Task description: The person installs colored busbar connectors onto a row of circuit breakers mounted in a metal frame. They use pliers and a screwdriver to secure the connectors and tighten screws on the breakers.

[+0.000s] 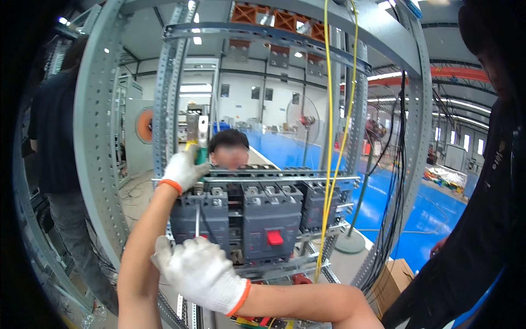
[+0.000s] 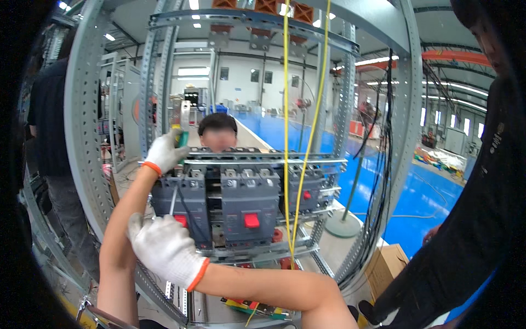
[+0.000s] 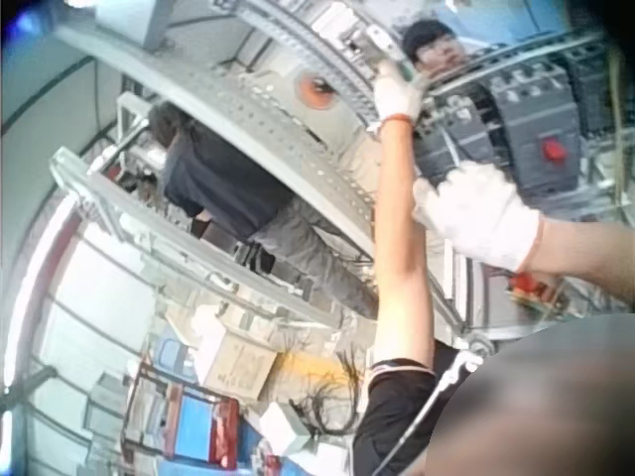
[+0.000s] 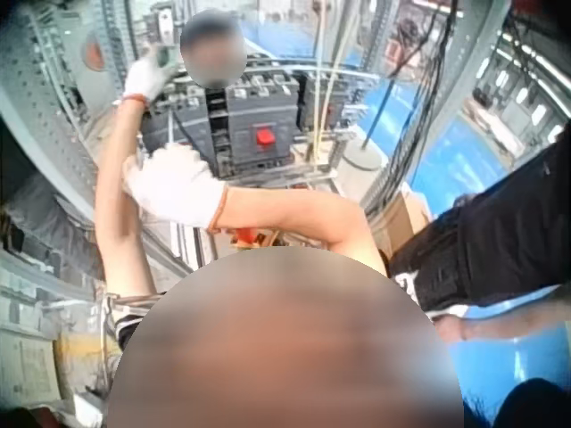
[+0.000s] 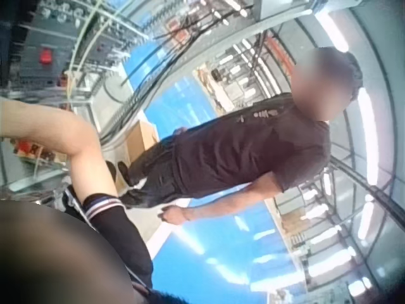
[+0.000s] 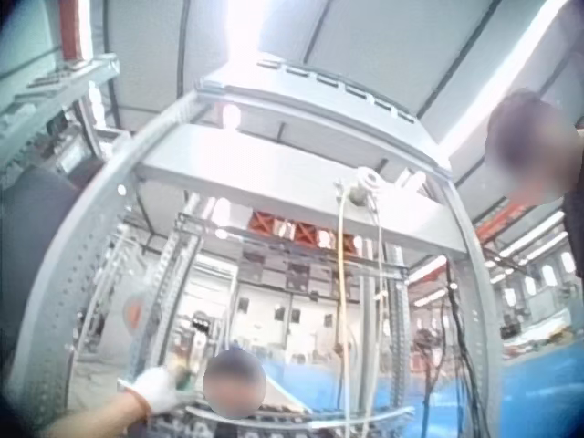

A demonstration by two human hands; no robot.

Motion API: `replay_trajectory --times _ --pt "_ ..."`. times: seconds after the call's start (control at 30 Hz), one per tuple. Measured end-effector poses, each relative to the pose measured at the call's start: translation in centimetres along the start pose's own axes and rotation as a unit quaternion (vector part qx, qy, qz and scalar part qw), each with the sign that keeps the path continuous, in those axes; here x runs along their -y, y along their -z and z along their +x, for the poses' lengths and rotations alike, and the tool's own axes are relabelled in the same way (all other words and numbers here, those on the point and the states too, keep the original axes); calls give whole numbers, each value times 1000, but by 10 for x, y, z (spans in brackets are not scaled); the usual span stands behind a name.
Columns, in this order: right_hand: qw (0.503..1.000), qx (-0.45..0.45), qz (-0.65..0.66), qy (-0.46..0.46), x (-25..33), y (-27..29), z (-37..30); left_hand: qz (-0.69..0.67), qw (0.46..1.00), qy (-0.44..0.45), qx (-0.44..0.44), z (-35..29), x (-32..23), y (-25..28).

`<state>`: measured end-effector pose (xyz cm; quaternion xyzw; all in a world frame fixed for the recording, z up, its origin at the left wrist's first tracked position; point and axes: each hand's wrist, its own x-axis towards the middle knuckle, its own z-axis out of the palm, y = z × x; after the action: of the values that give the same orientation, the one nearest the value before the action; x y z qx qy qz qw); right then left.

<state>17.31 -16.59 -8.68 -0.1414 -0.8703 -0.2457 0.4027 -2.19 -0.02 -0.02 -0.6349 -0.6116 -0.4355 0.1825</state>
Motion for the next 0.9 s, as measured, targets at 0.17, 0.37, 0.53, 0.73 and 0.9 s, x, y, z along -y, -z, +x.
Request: replay_trajectory --times 0.17,0.37,0.53,0.73,0.9 --pt "988 -15 113 -100 -9 20 6 19 999 -17 -23 -4 4 -10" --pt "832 -34 507 -224 -34 30 -19 9 1000 14 16 -8 -6 0" --pt "927 -66 345 -129 -36 14 -46 5 1000 16 25 -5 -6 -1" --pt "987 -69 129 65 -18 -1 -41 11 999 15 29 -6 -6 -2" --pt "988 69 77 117 -6 14 -24 12 1000 10 21 -5 -2 -3"
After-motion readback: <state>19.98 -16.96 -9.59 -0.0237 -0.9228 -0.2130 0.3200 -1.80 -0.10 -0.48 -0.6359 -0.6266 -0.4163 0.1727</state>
